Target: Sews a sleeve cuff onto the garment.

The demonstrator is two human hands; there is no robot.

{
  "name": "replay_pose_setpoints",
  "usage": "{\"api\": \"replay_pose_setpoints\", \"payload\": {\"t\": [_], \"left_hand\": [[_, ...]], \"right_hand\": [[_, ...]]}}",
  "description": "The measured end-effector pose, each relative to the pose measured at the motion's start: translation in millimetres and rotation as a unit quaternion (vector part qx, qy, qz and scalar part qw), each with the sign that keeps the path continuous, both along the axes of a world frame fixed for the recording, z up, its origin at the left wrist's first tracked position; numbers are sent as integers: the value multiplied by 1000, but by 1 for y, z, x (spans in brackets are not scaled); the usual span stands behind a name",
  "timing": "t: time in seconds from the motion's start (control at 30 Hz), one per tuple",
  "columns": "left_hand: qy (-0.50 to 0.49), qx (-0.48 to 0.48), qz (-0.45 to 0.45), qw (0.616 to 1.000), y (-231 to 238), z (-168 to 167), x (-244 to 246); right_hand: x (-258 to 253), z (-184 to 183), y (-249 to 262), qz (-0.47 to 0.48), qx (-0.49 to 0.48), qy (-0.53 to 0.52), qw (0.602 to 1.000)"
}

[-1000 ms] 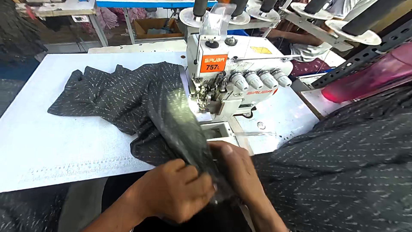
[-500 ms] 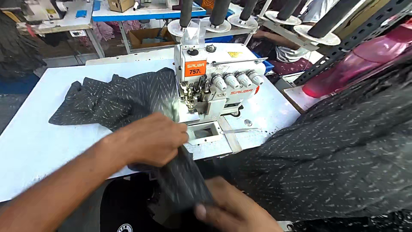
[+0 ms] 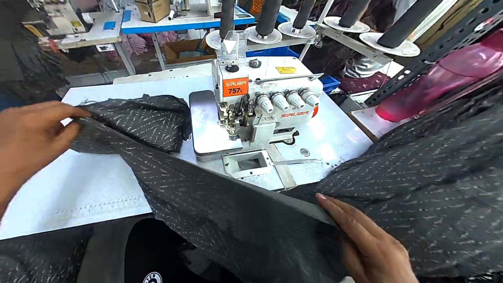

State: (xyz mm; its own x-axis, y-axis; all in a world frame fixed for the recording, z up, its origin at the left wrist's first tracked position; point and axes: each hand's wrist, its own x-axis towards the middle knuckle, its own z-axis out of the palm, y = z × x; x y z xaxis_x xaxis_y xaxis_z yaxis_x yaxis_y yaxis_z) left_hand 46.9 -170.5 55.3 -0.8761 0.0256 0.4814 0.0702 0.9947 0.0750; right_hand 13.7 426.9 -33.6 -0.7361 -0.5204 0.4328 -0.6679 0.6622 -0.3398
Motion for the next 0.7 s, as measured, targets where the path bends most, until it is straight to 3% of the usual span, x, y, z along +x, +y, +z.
{"api": "replay_pose_setpoints", "payload": {"t": [0.1,0.23,0.3,0.4,0.43,0.57,0.7], "left_hand": [[49,160,116,979,3,-46,24],[92,310,155,934,17,-79,27],[119,441,148,877,25,-83,22],[149,615,165,756,36,-85,14],[161,643,168,729,38,-87,12],[185,667,162,703,34,-97,10],[204,734,122,636,37,-94,10]], "right_hand": [[9,-18,-3,-45,-27,61,997],[12,-21,-2,-70,-68,151,984],[13,-23,3,-41,-69,223,971],[15,-35,7,45,-66,236,969],[14,-38,7,58,-63,230,969],[14,-47,11,51,-69,226,970],[11,-47,11,49,-81,230,969]]}}
